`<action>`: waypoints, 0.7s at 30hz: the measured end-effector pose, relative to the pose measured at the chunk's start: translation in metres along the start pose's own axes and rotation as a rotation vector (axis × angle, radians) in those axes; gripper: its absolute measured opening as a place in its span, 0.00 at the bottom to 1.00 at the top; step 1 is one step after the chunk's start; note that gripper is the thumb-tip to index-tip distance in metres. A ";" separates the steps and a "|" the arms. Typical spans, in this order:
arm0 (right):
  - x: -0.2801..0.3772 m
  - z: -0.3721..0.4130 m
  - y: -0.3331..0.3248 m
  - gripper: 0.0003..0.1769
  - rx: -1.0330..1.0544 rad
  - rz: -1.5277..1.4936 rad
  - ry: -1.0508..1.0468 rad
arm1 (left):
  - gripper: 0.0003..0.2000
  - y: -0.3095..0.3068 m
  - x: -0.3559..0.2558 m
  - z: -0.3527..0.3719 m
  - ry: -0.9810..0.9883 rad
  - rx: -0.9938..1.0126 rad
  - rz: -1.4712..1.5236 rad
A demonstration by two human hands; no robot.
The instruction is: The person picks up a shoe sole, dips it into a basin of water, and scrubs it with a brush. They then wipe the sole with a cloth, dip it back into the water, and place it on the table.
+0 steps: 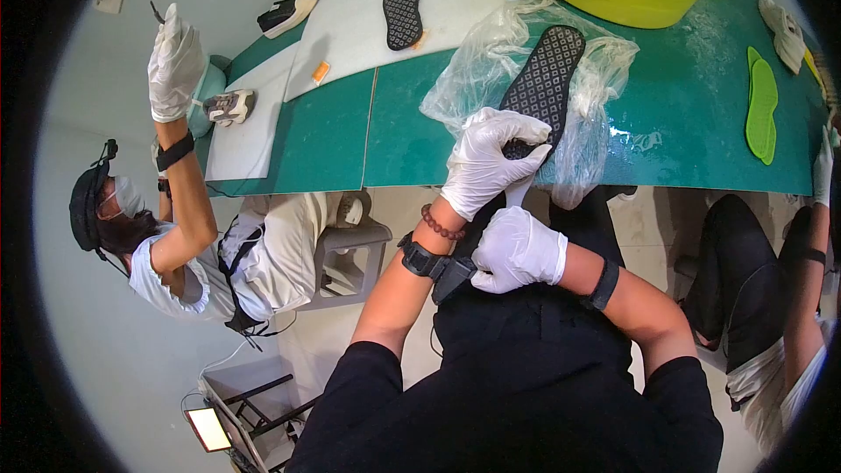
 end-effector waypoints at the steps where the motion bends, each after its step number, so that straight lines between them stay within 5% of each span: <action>1: 0.000 0.000 0.000 0.18 0.003 0.003 0.003 | 0.09 0.000 0.000 0.000 -0.008 0.000 0.000; 6: 0.000 -0.001 0.003 0.18 -0.003 0.021 0.008 | 0.18 -0.006 -0.006 -0.002 -0.010 0.150 -0.097; 10: -0.002 -0.001 0.009 0.17 -0.012 0.052 0.010 | 0.43 -0.019 -0.007 0.000 -0.088 0.247 -0.047; 21: 0.001 -0.004 0.004 0.16 0.001 0.053 0.006 | 0.42 -0.027 0.000 0.002 0.010 0.291 -0.132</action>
Point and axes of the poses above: each hand's wrist, its own z-axis away from the middle knuckle, its own y-axis out of the palm, x = y × z, the point moved 4 cm from there along -z, towards the middle knuckle, and after that the axes turned 9 degrees about -x, right-handed, at the moved point
